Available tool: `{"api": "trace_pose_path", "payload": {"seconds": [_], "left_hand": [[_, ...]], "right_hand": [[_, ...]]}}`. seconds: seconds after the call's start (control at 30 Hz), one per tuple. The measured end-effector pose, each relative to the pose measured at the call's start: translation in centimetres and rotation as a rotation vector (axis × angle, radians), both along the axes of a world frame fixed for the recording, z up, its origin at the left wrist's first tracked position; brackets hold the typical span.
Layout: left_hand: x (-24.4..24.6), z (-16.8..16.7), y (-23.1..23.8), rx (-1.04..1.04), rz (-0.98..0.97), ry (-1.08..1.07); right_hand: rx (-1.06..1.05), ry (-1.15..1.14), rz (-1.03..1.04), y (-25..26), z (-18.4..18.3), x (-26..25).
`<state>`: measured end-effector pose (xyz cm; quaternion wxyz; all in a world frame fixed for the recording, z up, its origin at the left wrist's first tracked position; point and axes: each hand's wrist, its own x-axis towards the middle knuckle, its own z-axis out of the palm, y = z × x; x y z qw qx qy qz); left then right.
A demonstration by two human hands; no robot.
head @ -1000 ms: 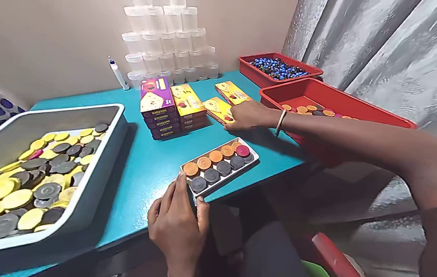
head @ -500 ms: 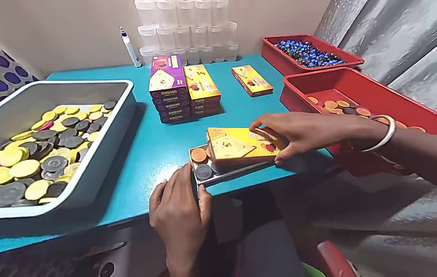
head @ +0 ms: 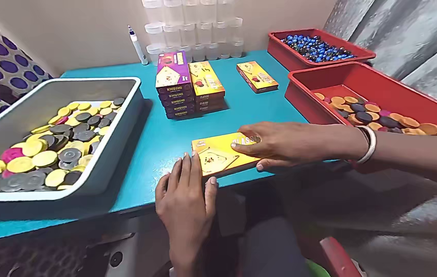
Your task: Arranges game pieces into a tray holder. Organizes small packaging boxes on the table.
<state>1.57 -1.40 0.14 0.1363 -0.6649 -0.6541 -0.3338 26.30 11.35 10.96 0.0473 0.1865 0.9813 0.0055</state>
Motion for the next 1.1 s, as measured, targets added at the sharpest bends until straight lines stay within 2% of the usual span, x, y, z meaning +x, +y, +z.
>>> {"api": "trace_pose_path", "payload": {"seconds": [0.2, 0.33, 0.43, 0.53, 0.67, 0.73, 0.83, 0.97, 1.07, 1.1], "left_hand": [[0.5, 2.7, 1.3, -0.103, 0.012, -0.184], [-0.6, 4.1, 5.2, -0.296, -0.139, -0.205], [-1.3, 4.7, 6.7, -0.334, -0.204, -0.248], [-2.2, 5.4, 7.0, -0.351, -0.251, -0.285], [-6.3, 6.5, 9.0, -0.563, -0.553, -0.561], [-6.7, 7.3, 9.6, -0.649, -0.595, -0.633], [-5.8, 8.2, 9.0, -0.628, -0.505, -0.535], [-5.1, 8.3, 8.7, -0.561, -0.438, -0.506], [-4.0, 8.0, 8.7, -0.491, -0.329, -0.176], [-3.9, 8.0, 8.7, -0.453, -0.358, -0.073]], "right_hand": [[0.032, -0.002, -0.122, -3.1, -0.5, -0.5], [0.006, 0.010, -0.317, -5.7, -1.5, -1.1], [0.119, 0.263, -0.462, -8.2, -4.7, -1.7], [0.384, 0.579, -0.559, -10.3, -9.0, -3.1], [0.530, 0.711, -0.555, -12.2, -12.9, -3.9], [0.614, 0.749, -0.526, -11.7, -14.4, -3.4], [0.707, 0.742, -0.531, -11.2, -16.2, -2.9], [0.685, 0.748, -0.575, -11.7, -16.3, -3.1], [0.673, 0.723, -0.578, -11.9, -16.4, -2.8], [0.670, 0.723, -0.582, -11.9, -16.5, -2.7]]}}
